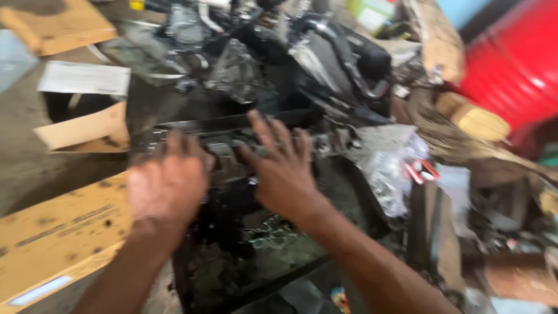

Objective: The person cleans a disassembled engine cylinder head by hand, scrubbing the internal surfaces and oil passages with fingers to remove grime. The person repeatedly rubs the metal component over a black tray, handling the part with both hands to wipe away residue.

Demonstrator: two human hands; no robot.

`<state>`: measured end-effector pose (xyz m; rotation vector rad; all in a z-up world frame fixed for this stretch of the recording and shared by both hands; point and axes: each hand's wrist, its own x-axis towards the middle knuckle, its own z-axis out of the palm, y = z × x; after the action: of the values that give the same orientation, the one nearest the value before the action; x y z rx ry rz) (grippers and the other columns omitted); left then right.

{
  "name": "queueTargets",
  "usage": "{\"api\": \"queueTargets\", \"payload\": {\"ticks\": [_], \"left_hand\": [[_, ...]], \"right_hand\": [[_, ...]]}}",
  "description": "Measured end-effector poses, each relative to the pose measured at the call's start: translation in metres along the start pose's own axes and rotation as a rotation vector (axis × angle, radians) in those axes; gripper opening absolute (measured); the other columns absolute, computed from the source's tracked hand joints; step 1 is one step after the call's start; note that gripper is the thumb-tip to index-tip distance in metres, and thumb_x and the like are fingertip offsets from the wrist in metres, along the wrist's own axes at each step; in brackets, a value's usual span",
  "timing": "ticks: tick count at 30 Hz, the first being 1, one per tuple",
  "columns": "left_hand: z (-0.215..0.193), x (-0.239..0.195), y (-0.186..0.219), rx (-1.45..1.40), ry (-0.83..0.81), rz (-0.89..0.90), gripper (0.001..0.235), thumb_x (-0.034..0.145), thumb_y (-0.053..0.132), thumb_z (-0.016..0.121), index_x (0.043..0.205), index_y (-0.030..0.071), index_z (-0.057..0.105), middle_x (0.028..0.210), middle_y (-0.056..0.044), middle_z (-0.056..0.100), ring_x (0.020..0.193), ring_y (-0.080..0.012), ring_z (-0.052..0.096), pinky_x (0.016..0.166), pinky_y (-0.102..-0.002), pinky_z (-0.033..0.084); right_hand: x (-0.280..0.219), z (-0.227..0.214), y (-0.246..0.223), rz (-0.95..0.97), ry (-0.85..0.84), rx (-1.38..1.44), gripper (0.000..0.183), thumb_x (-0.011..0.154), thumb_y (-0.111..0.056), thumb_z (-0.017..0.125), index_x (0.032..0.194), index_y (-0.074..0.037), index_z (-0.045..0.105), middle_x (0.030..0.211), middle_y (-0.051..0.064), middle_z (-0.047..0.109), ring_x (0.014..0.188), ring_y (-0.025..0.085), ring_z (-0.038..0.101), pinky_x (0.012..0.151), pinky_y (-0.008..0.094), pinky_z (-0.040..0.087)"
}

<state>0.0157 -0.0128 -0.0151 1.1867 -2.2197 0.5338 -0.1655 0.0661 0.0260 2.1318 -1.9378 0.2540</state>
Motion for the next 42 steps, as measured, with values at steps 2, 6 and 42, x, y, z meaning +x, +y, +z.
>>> {"api": "queueTargets", "payload": {"ticks": [2, 6, 42], "left_hand": [[-0.003, 0.005, 0.004, 0.02, 0.002, 0.018, 0.03, 0.096, 0.039, 0.063, 0.104, 0.013, 0.076, 0.112, -0.007, 0.074, 0.075, -0.0242, 0.073, 0.062, -0.041, 0.057], [-0.012, 0.006, -0.003, -0.07, -0.173, -0.021, 0.029, 0.097, 0.037, 0.065, 0.087, 0.01, 0.07, 0.1, -0.008, 0.07, 0.076, -0.0252, 0.073, 0.067, -0.04, 0.059], [0.08, 0.003, 0.053, 0.124, -0.091, 0.159, 0.032, 0.096, 0.04, 0.065, 0.099, 0.008, 0.072, 0.099, -0.007, 0.066, 0.088, -0.0212, 0.067, 0.076, -0.035, 0.052]], "right_hand": [[-0.006, -0.001, -0.006, 0.033, -0.056, 0.016, 0.067, 0.064, -0.004, 0.07, 0.131, -0.013, 0.068, 0.162, 0.014, 0.021, 0.148, 0.04, 0.018, 0.111, 0.071, 0.013], [-0.017, -0.006, -0.017, 0.048, -0.056, -0.033, 0.051, 0.071, -0.004, 0.069, 0.122, -0.005, 0.07, 0.159, 0.013, 0.031, 0.148, 0.04, 0.022, 0.111, 0.072, 0.016], [-0.019, 0.007, 0.015, 0.09, -0.159, -0.012, 0.076, 0.069, -0.003, 0.068, 0.139, -0.033, 0.066, 0.173, 0.003, 0.016, 0.16, 0.037, 0.017, 0.128, 0.062, 0.014]]}}
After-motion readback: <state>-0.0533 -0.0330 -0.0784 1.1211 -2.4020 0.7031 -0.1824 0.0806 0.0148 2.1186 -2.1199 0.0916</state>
